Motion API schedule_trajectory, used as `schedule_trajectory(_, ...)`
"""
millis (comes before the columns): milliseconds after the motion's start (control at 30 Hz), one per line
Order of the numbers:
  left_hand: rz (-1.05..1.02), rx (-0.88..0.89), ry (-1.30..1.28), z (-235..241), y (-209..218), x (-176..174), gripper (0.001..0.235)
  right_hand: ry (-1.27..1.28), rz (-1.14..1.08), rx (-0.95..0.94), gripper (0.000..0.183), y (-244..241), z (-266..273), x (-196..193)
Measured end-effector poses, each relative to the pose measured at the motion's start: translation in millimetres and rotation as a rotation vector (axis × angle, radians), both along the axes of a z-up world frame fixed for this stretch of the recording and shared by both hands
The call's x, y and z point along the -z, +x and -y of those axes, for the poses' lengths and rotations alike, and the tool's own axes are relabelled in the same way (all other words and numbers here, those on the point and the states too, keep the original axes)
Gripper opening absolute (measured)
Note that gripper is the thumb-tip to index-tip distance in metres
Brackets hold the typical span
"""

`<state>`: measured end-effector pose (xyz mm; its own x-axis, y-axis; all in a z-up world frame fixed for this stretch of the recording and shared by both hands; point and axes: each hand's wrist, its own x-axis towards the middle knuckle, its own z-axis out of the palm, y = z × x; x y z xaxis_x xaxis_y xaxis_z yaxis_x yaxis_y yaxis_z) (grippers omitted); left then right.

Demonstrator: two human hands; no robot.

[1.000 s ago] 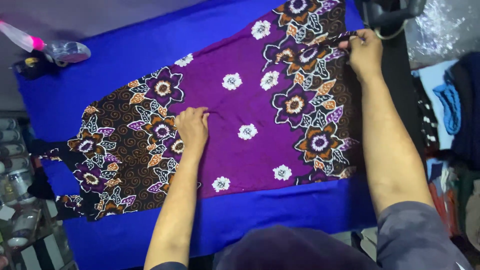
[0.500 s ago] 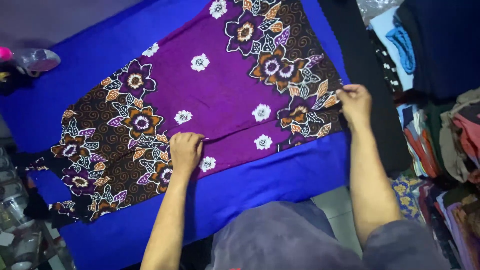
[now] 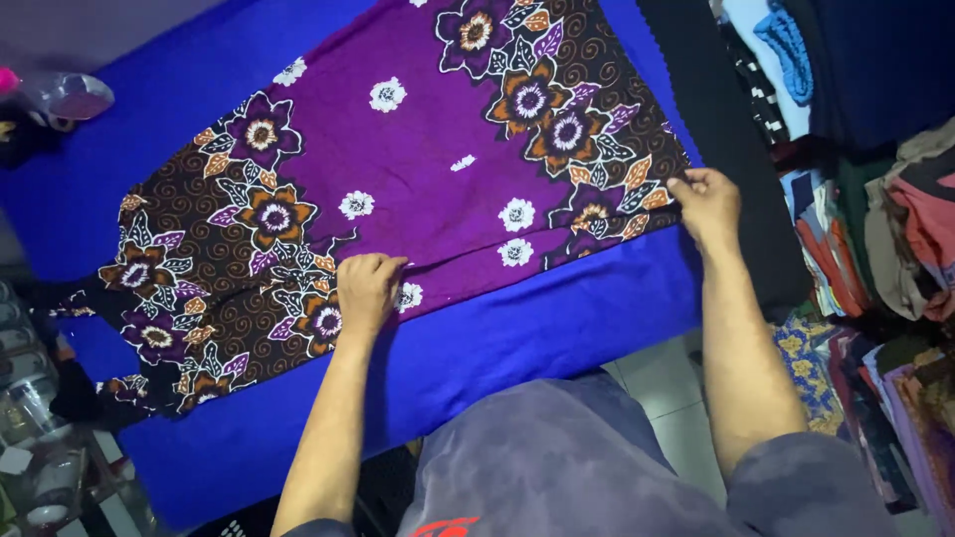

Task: Ironing and folding a purple patterned garment on an ironing board.

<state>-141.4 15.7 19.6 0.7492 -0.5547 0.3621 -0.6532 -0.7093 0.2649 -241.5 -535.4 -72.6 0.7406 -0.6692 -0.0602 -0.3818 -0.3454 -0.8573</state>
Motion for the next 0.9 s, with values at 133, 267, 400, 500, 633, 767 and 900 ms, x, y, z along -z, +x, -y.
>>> schedule_trajectory(133, -0.017, -0.006, -0.024, -1.9, -5.2, 9.2, 0.014, 0.081, -0.08, 0.037, 0.031, -11.5, -12.5, -14.9)
schedule_trajectory(267, -0.018, 0.014, -0.062, -4.9, -9.7, 5.5, 0.016, -0.032, -0.043, 0.036, 0.032, -20.6, -11.8, -13.3)
schedule_trajectory(400, -0.04, 0.037, -0.007, -7.1, -18.4, 18.1, 0.017, -0.279, -0.298, 0.06, 0.03, -32.1, -35.1, -33.6)
schedule_trajectory(500, -0.03, 0.01, -0.035, -2.0, -22.0, 14.9, 0.018, -0.876, -0.293, 0.024, 0.035, -10.6, -75.7, -73.6)
schedule_trajectory(633, -0.002, -0.016, -0.071, 21.3, -16.2, 7.7, 0.028, -0.835, -0.092, -0.062, 0.032, 40.8, -74.5, -55.0)
schedule_trajectory(767, -0.038, -0.142, 0.012, 52.7, 0.6, 30.9, 0.045, -0.733, 0.077, -0.252, 0.023, 112.5, -62.1, -63.7)
schedule_trajectory(900, -0.186, -0.243, 0.19, 79.5, 15.8, 53.3, 0.088, -0.742, -0.095, -0.762, 0.048, 160.2, -49.2, -91.2)
